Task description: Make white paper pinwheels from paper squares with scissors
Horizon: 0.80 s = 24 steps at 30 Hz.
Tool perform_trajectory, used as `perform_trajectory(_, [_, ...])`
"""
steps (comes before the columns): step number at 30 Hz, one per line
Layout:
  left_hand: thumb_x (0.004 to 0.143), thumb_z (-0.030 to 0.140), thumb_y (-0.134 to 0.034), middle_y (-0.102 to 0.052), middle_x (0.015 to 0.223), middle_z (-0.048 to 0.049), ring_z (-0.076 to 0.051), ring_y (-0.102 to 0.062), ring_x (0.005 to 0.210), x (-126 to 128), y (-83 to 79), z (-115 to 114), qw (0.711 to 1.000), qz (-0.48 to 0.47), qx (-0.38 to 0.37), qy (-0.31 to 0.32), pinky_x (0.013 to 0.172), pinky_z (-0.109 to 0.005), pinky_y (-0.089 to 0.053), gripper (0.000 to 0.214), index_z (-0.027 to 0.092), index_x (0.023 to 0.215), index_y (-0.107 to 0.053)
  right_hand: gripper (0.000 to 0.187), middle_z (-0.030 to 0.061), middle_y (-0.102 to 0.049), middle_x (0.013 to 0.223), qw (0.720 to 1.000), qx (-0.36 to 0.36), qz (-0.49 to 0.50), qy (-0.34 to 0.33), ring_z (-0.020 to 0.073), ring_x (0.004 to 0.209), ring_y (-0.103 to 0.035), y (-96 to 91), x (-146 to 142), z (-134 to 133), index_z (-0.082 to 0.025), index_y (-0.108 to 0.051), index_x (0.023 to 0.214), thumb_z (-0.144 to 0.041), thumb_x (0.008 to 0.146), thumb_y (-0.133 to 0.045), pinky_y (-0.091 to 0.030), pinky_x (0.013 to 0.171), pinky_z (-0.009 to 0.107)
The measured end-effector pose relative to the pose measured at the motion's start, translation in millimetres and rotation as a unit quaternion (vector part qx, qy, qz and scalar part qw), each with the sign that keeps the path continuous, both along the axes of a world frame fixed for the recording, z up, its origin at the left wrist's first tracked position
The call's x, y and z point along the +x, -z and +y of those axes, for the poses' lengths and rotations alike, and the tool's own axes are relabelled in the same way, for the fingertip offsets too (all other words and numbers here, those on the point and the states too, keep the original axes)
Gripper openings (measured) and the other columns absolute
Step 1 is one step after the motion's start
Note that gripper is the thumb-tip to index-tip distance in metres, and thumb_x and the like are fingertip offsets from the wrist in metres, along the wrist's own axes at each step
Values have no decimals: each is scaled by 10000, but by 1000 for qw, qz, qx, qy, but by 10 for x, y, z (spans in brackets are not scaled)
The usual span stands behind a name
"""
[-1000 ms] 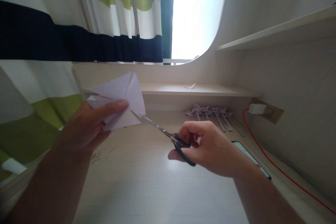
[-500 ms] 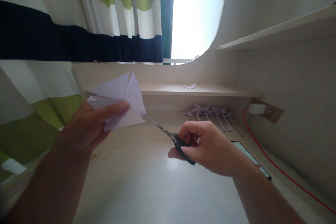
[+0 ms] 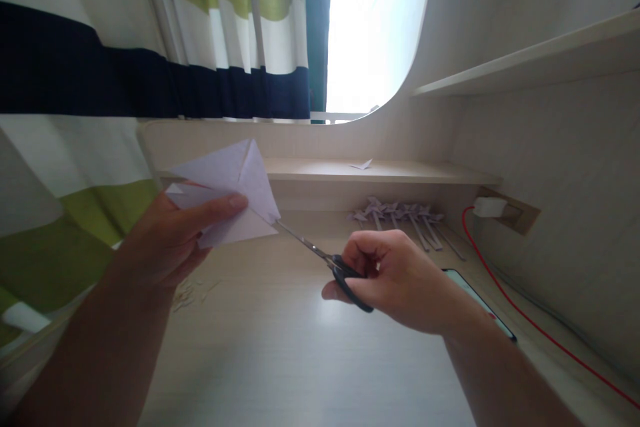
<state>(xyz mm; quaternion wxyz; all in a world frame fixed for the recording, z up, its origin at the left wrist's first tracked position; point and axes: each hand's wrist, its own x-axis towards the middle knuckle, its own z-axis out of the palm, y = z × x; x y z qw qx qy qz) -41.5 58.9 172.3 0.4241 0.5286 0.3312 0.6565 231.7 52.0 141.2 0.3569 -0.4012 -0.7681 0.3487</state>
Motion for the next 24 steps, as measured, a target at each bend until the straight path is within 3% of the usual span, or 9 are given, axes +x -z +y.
perform_trajectory(6, [636,208,-935,-809,862,-49,-182,-725,745,-43,18,70,999,3,21,-35,683,-235,-582,245,193,845,-808,377,-60,-527,619,996,-50,-67,-27,100,577,-438,110,58,195,-190,-606,700,-429,755,-893,-327,505,233])
perform_trajectory(9, [622,243,-942,-811,884,-58,-190,-733,786,-76,69,169,997,22,17,-74,721,-252,-572,274,176,854,-811,410,-43,-584,631,982,-80,-167,-29,108,583,-462,327,-72,370,-187,-616,719,-491,733,-890,-312,497,236])
perform_trajectory(13, [642,307,-910,-815,842,-58,-204,-722,744,-112,136,281,987,134,-21,-83,669,-260,-539,260,163,840,-822,355,16,-719,718,935,-82,-344,-14,135,586,-561,723,-413,475,-180,-730,797,-476,699,-899,-327,493,247])
perform_trajectory(18, [709,376,-848,-830,865,-44,-212,-719,740,-120,161,303,974,217,-44,-42,665,-261,-525,266,174,880,-826,280,69,-758,719,915,-94,-390,-36,182,606,-618,1074,-659,421,-171,-809,796,-374,630,-906,-334,491,261])
perform_trajectory(24, [762,372,-790,-815,830,-35,-190,-688,698,-102,178,314,964,264,-42,-3,642,-254,-490,243,153,864,-814,249,45,-738,661,916,-122,-378,-61,171,539,-615,1171,-639,432,-171,-810,834,-315,633,-830,-351,451,243])
